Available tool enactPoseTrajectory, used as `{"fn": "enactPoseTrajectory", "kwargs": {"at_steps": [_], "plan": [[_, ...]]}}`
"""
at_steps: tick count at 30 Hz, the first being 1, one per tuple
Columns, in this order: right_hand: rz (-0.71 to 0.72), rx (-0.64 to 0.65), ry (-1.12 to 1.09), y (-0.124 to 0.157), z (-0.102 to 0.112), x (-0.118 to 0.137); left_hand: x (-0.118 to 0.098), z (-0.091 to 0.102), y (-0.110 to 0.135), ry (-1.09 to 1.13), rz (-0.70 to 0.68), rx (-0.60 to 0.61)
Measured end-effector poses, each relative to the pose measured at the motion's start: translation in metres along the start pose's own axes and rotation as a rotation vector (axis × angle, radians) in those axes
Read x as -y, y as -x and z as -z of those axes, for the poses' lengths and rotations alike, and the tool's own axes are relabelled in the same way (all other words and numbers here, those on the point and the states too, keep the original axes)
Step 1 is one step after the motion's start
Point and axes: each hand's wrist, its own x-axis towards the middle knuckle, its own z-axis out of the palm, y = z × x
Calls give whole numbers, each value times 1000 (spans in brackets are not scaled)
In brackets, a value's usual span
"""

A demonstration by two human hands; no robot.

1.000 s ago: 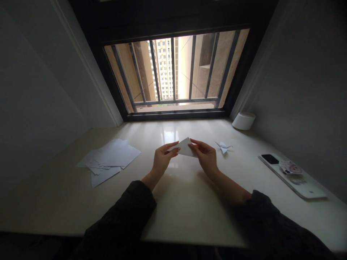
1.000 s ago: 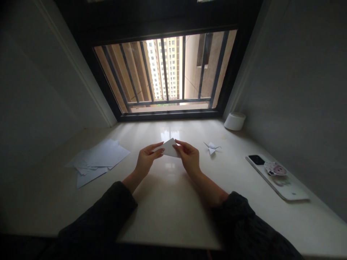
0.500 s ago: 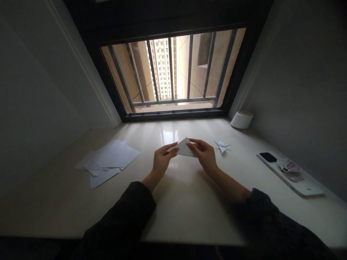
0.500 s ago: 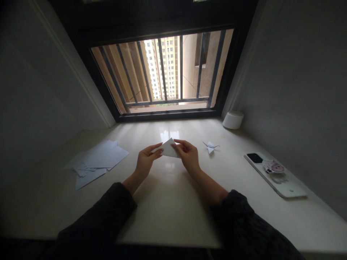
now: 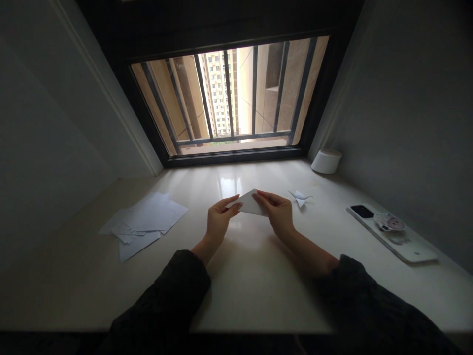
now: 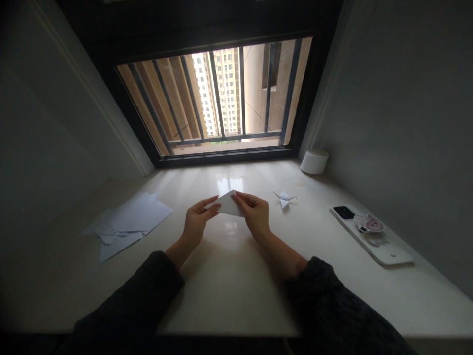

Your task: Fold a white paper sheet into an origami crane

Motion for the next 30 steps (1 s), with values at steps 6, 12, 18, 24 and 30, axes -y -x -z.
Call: {"fn": "enactPoseTrajectory", "kwargs": {"at_steps": [6,12,18,24,30], "plan": [[37,-28,51,0,1,3,6,1,-1,72,20,18],[51,-59,54,-3,4,1,6,1,-2,125,26,30],[54,-55,27,-3,3,0,2,0,0,94,1,24],[58,-61,0,-4,4,-2,0,2,1,60,-20,-16],[50,-67,-25,-6,5,-4,-1,2,1,67,8,-19]]}}
